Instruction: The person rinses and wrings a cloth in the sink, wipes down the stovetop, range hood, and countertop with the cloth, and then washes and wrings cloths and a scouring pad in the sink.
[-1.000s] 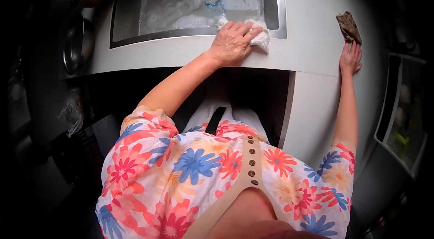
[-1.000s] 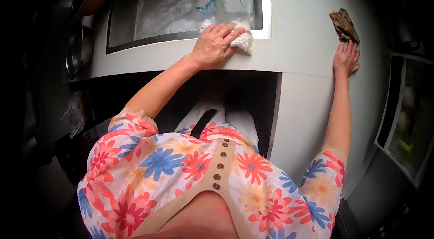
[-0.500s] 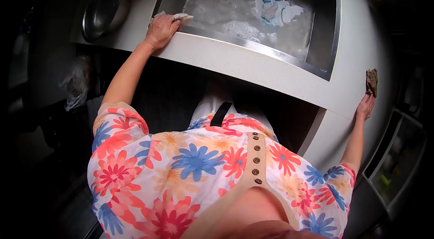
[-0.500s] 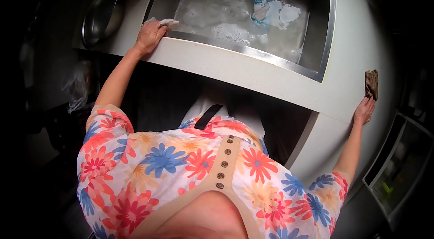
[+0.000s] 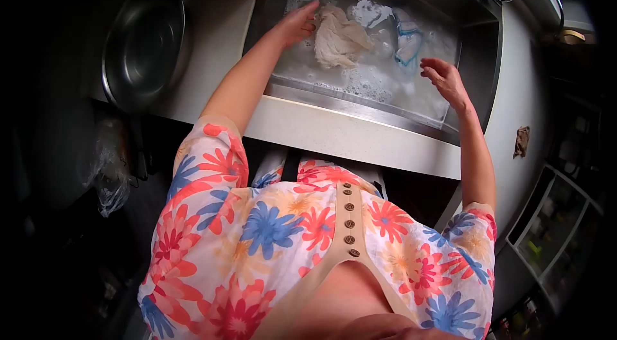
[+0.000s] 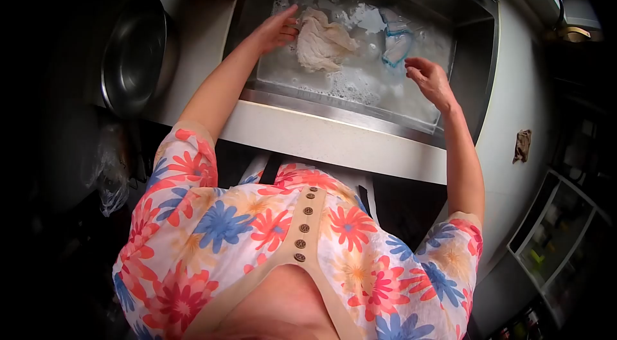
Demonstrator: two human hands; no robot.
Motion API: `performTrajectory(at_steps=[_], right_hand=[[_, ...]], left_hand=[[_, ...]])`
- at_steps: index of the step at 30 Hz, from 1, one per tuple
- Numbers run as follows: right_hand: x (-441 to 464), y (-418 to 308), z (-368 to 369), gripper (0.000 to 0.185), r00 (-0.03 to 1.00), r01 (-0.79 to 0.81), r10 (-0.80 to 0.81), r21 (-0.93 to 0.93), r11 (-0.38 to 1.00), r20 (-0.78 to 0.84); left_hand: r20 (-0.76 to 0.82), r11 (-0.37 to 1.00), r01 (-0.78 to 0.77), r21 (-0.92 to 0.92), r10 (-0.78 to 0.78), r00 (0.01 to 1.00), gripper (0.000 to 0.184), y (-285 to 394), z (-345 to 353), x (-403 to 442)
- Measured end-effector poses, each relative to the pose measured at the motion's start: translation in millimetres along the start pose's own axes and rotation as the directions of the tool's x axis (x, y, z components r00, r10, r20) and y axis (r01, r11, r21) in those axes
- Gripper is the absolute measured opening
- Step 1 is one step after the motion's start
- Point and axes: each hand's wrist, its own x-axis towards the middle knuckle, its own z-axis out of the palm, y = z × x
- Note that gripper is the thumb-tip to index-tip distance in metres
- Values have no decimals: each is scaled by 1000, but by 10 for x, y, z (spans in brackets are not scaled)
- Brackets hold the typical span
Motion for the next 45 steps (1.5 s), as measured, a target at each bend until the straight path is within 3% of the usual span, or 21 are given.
performTrajectory(at_steps=[1, 4, 6, 8, 11, 15, 17, 20, 22, 25, 27, 31, 33, 34, 37, 39, 41, 42, 43, 44, 45], right_hand=[[238, -10, 156, 35, 998, -61, 60, 63, 996, 14], [1086, 257, 749, 49, 992, -70, 79, 96, 993, -98], [1475, 270, 1317, 49, 956, 188, -203, -88, 978, -211], [1599, 147, 1772, 37, 929, 370, -357, -317, 873, 100], [1599, 152, 1520, 34, 967, 202, -142, -293, 934, 212], [1798, 505, 1191, 35, 940, -97, 127, 109, 989, -315], [1705, -8, 1635, 38, 838, 41, -57, -42, 998, -542], [1627, -621, 1998, 37, 966, 108, -69, 144, 984, -251], [1395, -1122, 2008, 34, 926, 257, -213, 108, 960, -311], [1547, -1045, 2001, 31, 797, 397, -469, -254, 882, -381], [1938, -635, 1756, 30, 900, 126, -251, -338, 933, -357], [2291, -24, 1127, 34, 883, -8, -90, -207, 978, -461], [2532, 247, 1170, 35, 827, -79, 79, 24, 997, -557], [2298, -139, 1343, 36, 856, 41, -97, -120, 992, -507], [2253, -479, 1965, 35, 948, 155, -129, 70, 985, -290], [1795, -1166, 2034, 27, 895, 324, -291, 46, 945, -340], [1662, -1302, 2054, 25, 801, 472, -473, -97, 876, -367], [1679, -1260, 2057, 25, 779, 491, -512, -154, 857, -363], [1701, -1200, 2079, 24, 757, 509, -549, -207, 835, -355], [1872, -1024, 2018, 23, 811, 348, -421, -244, 905, -407], [2046, -811, 1888, 24, 865, 216, -334, -323, 921, -374]], left_hand=[[-212, 978, 37, 206, 8, 977, 73, 10, -41, 67], [-157, 876, -56, 478, 148, 976, 69, -64, -158, 410], [-144, 808, -64, 585, 181, 973, 60, -263, -98, 682], [-139, 768, -47, 639, 175, 975, 51, -443, 24, 803], [-48, 725, -146, 673, 240, 970, 46, -637, -299, 1046], [-166, 988, 96, 122, -75, 983, 41, -321, -142, 697], [-131, 973, 217, -74, -225, 965, 39, -76, 74, 443], [-60, 902, 190, -388, -230, 971, 43, -144, 81, 473], [345, 898, -273, -345, 391, 853, 39, -711, -199, 1099], [424, 717, -100, -690, 511, 748, 27, -643, -37, 1084], [-89, 902, -38, -429, 0, 996, 22, -194, 149, 581], [-428, 966, -218, -136, 141, 893, 47, -93, 4, 616], [-430, 980, -80, -184, -7, 903, 49, -2, 69, 486], [-427, 979, -20, -201, -70, 902, 52, 63, 106, 428], [-103, 697, 41, -715, -163, 981, 50, 103, 57, 375], [360, 572, 42, -819, 456, 814, 38, -495, -349, 1050], [464, 727, -332, -601, 656, 596, 31, -678, -412, 1289], [405, 753, -640, -149, 637, 656, 29, -758, -415, 1357], [158, 877, -242, -415, 332, 930, 28, -529, -197, 1069], [-125, 606, -69, -792, -50, 991, 27, -280, 33, 756], [-163, 666, -94, -740, -42, 986, 28, -94, 93, 622]])
